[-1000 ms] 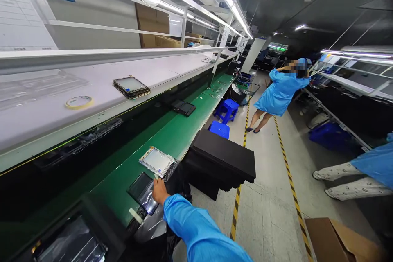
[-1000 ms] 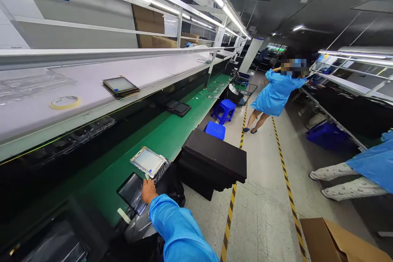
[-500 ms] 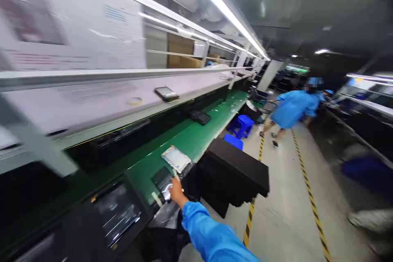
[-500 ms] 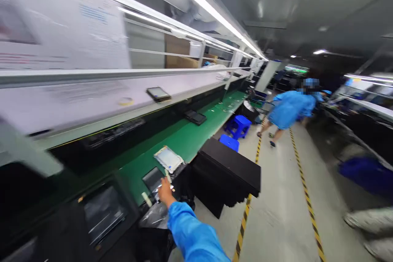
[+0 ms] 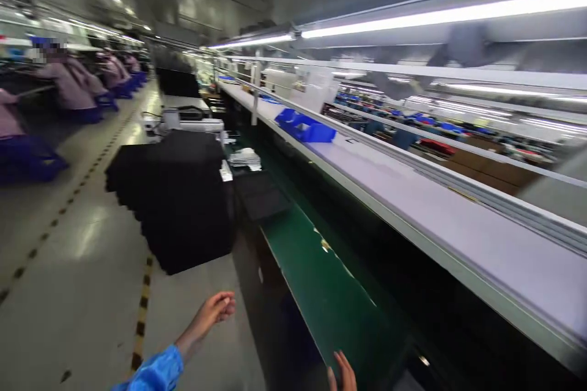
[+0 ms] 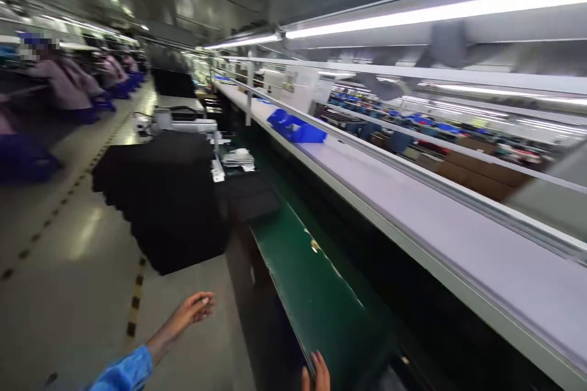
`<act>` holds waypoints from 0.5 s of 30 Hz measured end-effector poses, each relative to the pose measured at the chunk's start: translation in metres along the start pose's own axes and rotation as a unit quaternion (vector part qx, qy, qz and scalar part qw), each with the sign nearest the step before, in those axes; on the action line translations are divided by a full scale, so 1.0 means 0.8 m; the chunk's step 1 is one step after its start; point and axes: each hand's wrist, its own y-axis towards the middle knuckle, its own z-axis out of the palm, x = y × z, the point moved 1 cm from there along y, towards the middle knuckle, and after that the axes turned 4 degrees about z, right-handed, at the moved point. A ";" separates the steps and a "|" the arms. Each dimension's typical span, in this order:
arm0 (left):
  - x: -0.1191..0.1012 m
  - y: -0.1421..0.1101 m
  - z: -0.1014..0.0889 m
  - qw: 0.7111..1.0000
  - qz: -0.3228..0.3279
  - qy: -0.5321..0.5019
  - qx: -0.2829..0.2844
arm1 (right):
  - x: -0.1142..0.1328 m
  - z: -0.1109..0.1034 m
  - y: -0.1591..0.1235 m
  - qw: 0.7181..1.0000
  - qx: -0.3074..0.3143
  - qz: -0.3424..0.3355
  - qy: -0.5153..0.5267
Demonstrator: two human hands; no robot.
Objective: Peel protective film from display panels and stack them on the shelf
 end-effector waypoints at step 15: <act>-0.085 0.155 -0.178 0.974 0.008 -0.042 -0.222 | 0.260 0.442 0.377 0.951 0.237 -0.182 -0.078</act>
